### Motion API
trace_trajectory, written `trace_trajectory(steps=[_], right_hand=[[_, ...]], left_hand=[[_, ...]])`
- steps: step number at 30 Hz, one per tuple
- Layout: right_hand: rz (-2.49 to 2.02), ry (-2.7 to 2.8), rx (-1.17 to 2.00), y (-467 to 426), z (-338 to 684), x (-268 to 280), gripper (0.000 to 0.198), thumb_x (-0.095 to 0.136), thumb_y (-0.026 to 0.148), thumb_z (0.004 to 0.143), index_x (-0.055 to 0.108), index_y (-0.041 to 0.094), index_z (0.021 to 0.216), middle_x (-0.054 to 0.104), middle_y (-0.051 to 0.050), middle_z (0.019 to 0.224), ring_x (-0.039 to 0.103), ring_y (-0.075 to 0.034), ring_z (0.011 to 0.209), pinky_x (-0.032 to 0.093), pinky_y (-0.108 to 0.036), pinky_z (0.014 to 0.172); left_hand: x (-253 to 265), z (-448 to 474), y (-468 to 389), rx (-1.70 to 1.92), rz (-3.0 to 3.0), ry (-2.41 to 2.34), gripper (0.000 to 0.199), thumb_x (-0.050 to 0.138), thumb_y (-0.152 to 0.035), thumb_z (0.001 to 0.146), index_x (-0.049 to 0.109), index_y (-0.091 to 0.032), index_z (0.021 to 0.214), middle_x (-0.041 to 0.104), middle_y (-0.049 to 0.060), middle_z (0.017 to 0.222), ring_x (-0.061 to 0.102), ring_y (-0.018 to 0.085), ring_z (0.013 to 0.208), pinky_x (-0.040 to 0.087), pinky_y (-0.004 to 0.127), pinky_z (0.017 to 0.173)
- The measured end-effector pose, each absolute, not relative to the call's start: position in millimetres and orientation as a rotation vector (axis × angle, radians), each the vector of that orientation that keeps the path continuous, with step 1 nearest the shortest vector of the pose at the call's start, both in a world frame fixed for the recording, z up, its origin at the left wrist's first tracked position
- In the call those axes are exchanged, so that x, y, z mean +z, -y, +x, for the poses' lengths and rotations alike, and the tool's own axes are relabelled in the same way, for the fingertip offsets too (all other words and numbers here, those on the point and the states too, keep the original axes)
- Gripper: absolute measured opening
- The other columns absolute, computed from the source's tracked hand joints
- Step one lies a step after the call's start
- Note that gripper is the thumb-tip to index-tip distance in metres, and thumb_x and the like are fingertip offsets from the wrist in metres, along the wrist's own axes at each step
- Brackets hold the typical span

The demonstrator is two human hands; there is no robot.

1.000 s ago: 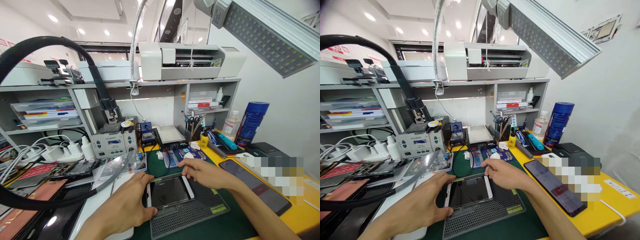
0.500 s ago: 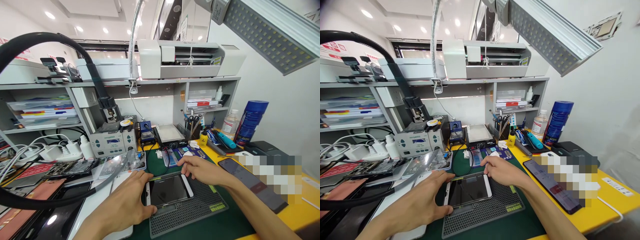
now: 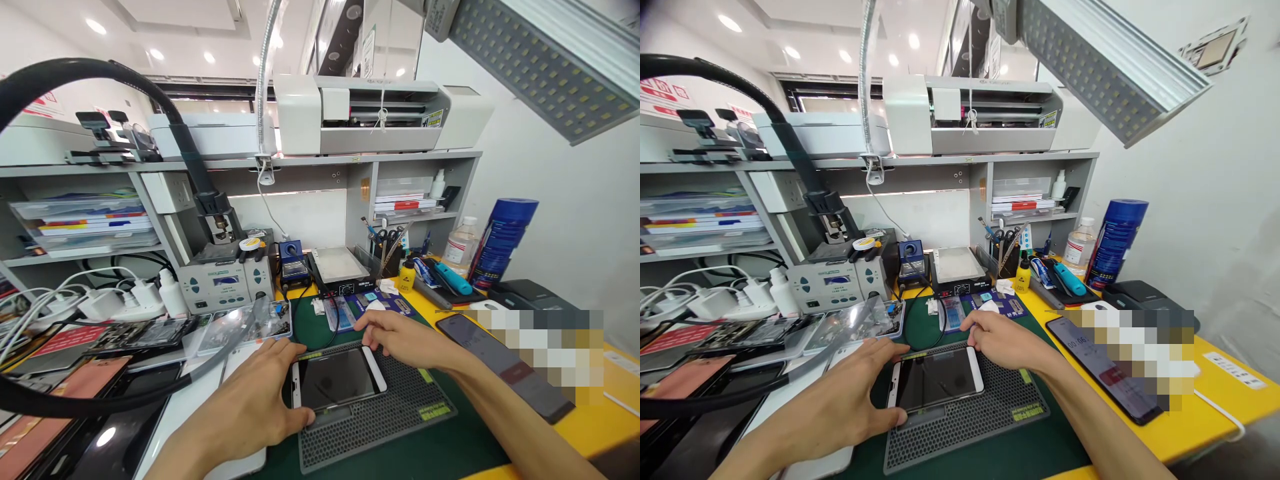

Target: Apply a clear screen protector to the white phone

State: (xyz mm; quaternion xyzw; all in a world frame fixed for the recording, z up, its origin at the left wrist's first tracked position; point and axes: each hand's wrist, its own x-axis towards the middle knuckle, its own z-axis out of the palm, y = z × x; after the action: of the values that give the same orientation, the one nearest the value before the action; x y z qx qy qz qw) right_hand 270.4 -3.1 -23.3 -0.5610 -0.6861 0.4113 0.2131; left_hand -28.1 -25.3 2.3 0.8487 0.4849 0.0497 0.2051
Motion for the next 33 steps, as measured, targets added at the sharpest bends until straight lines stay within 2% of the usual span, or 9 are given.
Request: trace_trajectory(steps=[7,17,29,33], right_hand=[[-1.54,1.919,1.143,1.1,272.2,-27.1,0.027,0.041,0.029,0.102,0.06,0.023,0.12,0.068,-0.007,0.105,0.064,-0.022,0.092,0.049,-0.034,0.076],[-1.553,1.918,1.16,3.9,270.2,-20.5,0.027,0.046,0.031,0.1,0.061,0.022,0.12,0.068,-0.007,0.106,0.063,-0.022,0.095,0.049,-0.032,0.074],[-1.602,1.887,1.18,8.6,264.7,-10.1,0.028,0.05,0.026,0.095,0.061,0.02,0.121,0.068,-0.008,0.107,0.063,-0.022,0.094,0.048,-0.032,0.074],[-1.618,1.877,1.199,9.7,263.1,-7.1,0.028,0.048,0.024,0.097,0.059,0.019,0.121,0.067,-0.009,0.108,0.062,-0.022,0.093,0.048,-0.032,0.074]], left_hand=[[1.5,-28.2,25.6,0.185,2.369,-1.342,0.075,0.072,-0.049,0.076,0.054,-0.021,0.144,0.061,0.009,0.136,0.05,0.033,0.133,0.044,0.044,0.11],[-1.9,-29.5,24.4,0.23,2.374,-1.337,0.073,0.073,-0.051,0.076,0.056,-0.023,0.142,0.062,0.009,0.136,0.051,0.035,0.133,0.043,0.044,0.111],[-2.4,-29.9,24.7,0.237,2.376,-1.34,0.071,0.073,-0.05,0.078,0.056,-0.024,0.142,0.061,0.007,0.138,0.052,0.033,0.132,0.046,0.044,0.109],[0.1,-28.8,25.4,0.193,2.366,-1.353,0.073,0.072,-0.049,0.078,0.054,-0.023,0.144,0.06,0.008,0.14,0.05,0.034,0.134,0.042,0.045,0.113]])
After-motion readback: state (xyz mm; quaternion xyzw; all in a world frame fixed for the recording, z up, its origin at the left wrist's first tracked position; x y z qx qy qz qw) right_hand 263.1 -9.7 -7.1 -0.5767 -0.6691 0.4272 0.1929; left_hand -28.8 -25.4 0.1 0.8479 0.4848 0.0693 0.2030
